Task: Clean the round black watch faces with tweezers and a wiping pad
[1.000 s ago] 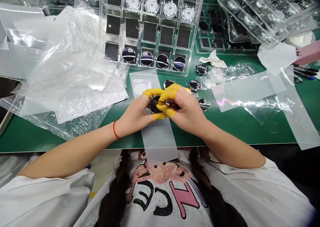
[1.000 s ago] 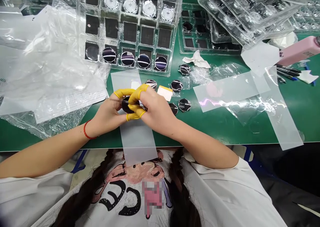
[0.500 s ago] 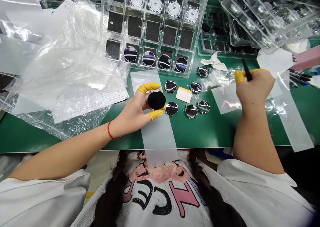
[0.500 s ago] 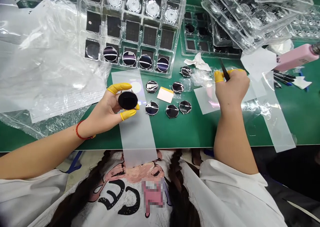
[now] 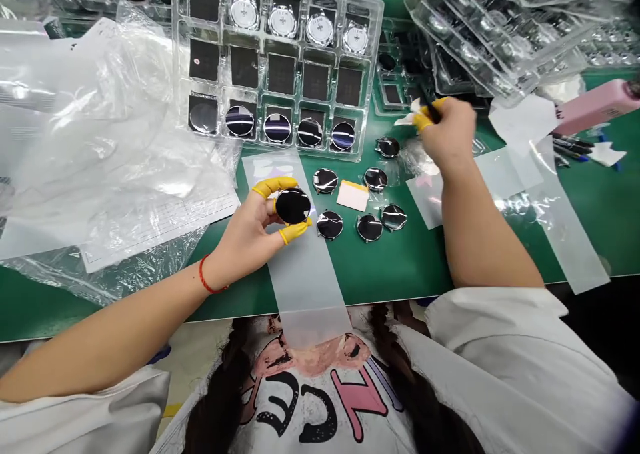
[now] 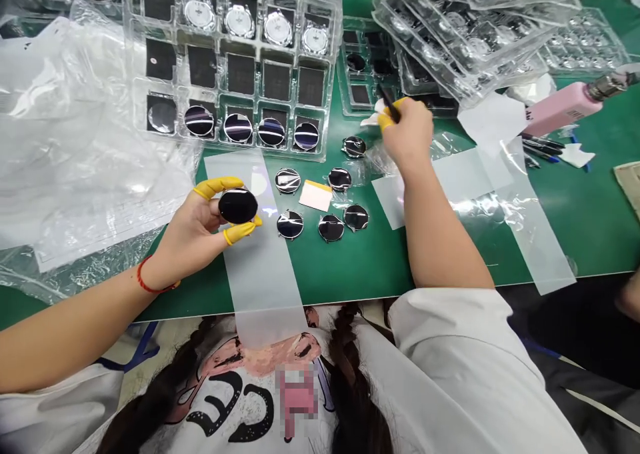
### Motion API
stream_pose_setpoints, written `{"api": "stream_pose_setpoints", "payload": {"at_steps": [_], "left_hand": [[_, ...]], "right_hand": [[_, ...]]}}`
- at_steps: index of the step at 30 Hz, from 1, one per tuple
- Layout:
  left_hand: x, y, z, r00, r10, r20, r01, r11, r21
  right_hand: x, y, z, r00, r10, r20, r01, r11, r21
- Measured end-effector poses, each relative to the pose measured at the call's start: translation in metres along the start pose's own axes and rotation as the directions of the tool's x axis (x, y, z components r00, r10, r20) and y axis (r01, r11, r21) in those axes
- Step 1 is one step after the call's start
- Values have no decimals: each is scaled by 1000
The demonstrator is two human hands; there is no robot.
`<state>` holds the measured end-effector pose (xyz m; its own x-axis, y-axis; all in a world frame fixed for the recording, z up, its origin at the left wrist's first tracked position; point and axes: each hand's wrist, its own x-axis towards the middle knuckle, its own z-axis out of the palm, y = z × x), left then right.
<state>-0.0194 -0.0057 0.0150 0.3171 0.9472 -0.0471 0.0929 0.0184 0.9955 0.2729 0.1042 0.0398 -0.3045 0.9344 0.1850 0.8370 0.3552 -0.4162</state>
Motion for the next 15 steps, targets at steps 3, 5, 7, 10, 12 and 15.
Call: {"api": "stream_pose_setpoints", "payload": {"at_steps": [3, 5, 7, 10, 12, 15], "left_hand": [[0, 2, 0, 1000, -23, -16, 23, 1000, -16], [-2, 3, -1, 1000, -19, -11, 18, 1000, -21], [-4, 4, -1, 1000, 11, 20, -11, 1000, 0], [-6, 3, -3, 993, 86, 77, -94, 991, 96], [-7, 2, -4, 989, 125, 79, -135, 982, 133], [-7, 1, -6, 994, 101, 49, -105, 990, 97]], "right_hand": [[-33, -44, 13, 988, -133, 84, 126, 989, 81], [-55, -75, 22, 963, -233, 135, 216, 968, 131], [-67, -103, 32, 935, -310, 169, 282, 944, 174], [-66, -125, 43, 924, -340, 175, 314, 936, 159], [-62, -126, 47, 916, -377, 137, 369, 926, 85], [-64, -120, 48, 879, -476, 23, 476, 878, -38]]}}
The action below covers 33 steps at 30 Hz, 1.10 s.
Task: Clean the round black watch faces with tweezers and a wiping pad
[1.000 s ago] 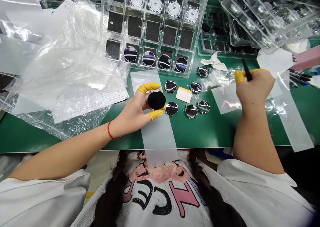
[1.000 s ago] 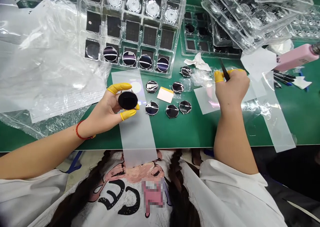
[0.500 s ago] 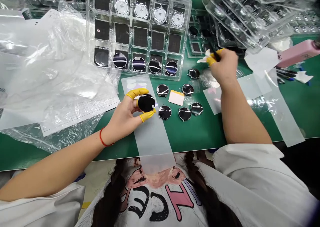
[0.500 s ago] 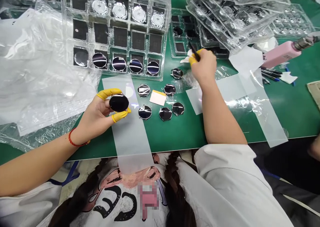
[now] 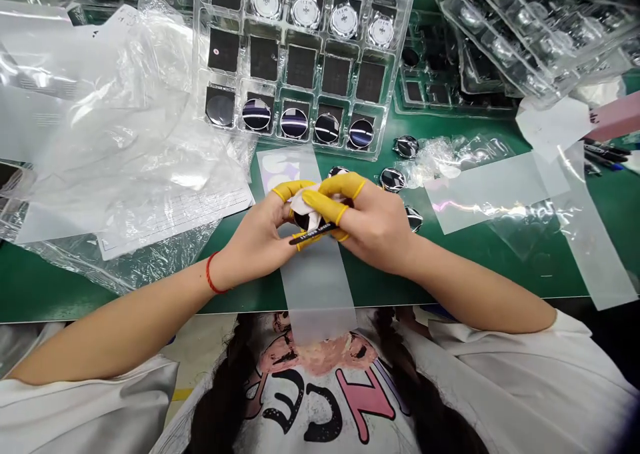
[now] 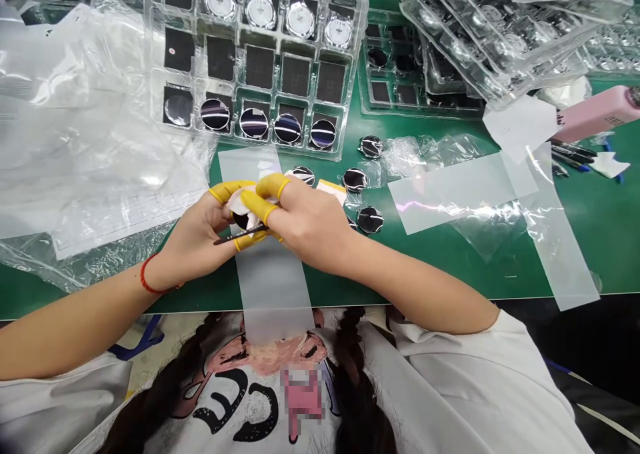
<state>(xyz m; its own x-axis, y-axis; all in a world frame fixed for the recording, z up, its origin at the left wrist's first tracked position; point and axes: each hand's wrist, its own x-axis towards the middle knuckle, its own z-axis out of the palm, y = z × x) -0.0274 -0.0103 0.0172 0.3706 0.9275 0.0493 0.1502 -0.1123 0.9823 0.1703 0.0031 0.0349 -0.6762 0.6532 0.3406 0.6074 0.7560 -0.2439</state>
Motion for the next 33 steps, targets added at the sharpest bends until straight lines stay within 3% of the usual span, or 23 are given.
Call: {"api": "stream_pose_setpoints", "payload": {"at_steps": [3, 7, 9, 13, 19, 27, 33], "left_hand": [[0, -1, -1, 999, -34, -7, 34, 998, -59], [1, 0, -1, 999, -19, 38, 22, 996, -83], [2, 1, 0, 999, -19, 48, 22, 999, -49], [3, 2, 0, 998, -56, 43, 54, 998, 42], [3, 6, -4, 996, -87, 12, 87, 984, -153], [2, 14, -6, 997, -83, -1, 82, 989, -122], [-1, 4, 0, 996, 9, 84, -4, 998, -59]], "right_hand": [[-12, -2, 1, 1000, -22, 20, 22, 1000, 20], [-12, 1, 0, 992, 123, 36, -125, 991, 40], [-8, 6, 0, 997, 82, 13, -82, 997, 3], [-3, 7, -1, 990, -63, 124, 56, 997, 58], [-7, 12, -14, 968, 72, 238, -136, 954, 266], [-8, 37, -18, 994, 107, -19, -102, 978, 180], [1, 18, -14, 997, 14, 81, -23, 994, 107]]}}
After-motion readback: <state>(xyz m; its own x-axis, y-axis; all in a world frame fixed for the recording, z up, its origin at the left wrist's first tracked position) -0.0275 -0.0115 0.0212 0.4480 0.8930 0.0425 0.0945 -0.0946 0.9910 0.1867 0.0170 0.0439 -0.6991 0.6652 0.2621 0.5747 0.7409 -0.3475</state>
